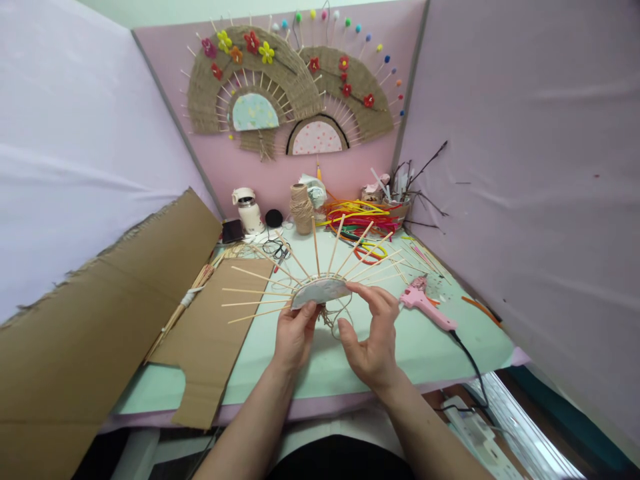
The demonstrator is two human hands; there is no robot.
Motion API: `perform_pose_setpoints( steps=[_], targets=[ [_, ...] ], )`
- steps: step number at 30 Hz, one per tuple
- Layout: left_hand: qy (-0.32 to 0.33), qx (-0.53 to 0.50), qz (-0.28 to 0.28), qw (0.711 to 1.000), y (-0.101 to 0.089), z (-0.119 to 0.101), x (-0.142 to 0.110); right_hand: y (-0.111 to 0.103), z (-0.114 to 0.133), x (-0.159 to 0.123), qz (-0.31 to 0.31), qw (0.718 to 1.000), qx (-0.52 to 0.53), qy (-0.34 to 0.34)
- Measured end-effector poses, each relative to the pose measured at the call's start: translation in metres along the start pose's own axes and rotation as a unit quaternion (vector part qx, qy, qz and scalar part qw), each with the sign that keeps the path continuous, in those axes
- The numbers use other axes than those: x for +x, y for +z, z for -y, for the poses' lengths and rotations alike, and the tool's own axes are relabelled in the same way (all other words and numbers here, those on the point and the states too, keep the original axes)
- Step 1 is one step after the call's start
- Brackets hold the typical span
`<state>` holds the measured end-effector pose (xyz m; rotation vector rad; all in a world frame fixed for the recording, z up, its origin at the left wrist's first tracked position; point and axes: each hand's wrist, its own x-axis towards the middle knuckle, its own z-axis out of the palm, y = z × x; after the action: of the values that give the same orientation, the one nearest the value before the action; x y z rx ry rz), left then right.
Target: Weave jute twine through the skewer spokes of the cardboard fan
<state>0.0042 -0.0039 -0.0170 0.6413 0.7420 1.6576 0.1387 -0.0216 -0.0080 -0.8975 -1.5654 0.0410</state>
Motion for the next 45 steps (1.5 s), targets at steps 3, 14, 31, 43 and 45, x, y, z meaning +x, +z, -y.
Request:
perform_pose_setpoints(
  steps=[3, 14, 31, 43, 45],
  targets=[
    [0.003, 0.003, 0.002, 1.000, 0.000, 0.000, 0.000, 0.000, -0.002, -0.001, 0.001, 1.000, 0.008, 0.009],
    [0.001, 0.014, 0.001, 1.000, 0.002, 0.001, -0.001, 0.001, 0.000, -0.001, 0.010, 0.999, 0.022, -0.028],
    [0.000, 0.027, 0.001, 1.000, 0.003, 0.001, -0.002, -0.001, 0.003, 0.001, -0.001, 1.000, 0.021, -0.022],
    [-0.040, -0.068, -0.018, 0.997, -0.003, -0.002, 0.009, 0.006, -0.020, -0.011, -0.088, 0.984, 0.095, 0.119],
    [-0.041, -0.079, -0.022, 0.996, -0.003, -0.003, 0.010, 0.009, -0.022, -0.010, -0.052, 0.978, 0.104, 0.174]
  ],
)
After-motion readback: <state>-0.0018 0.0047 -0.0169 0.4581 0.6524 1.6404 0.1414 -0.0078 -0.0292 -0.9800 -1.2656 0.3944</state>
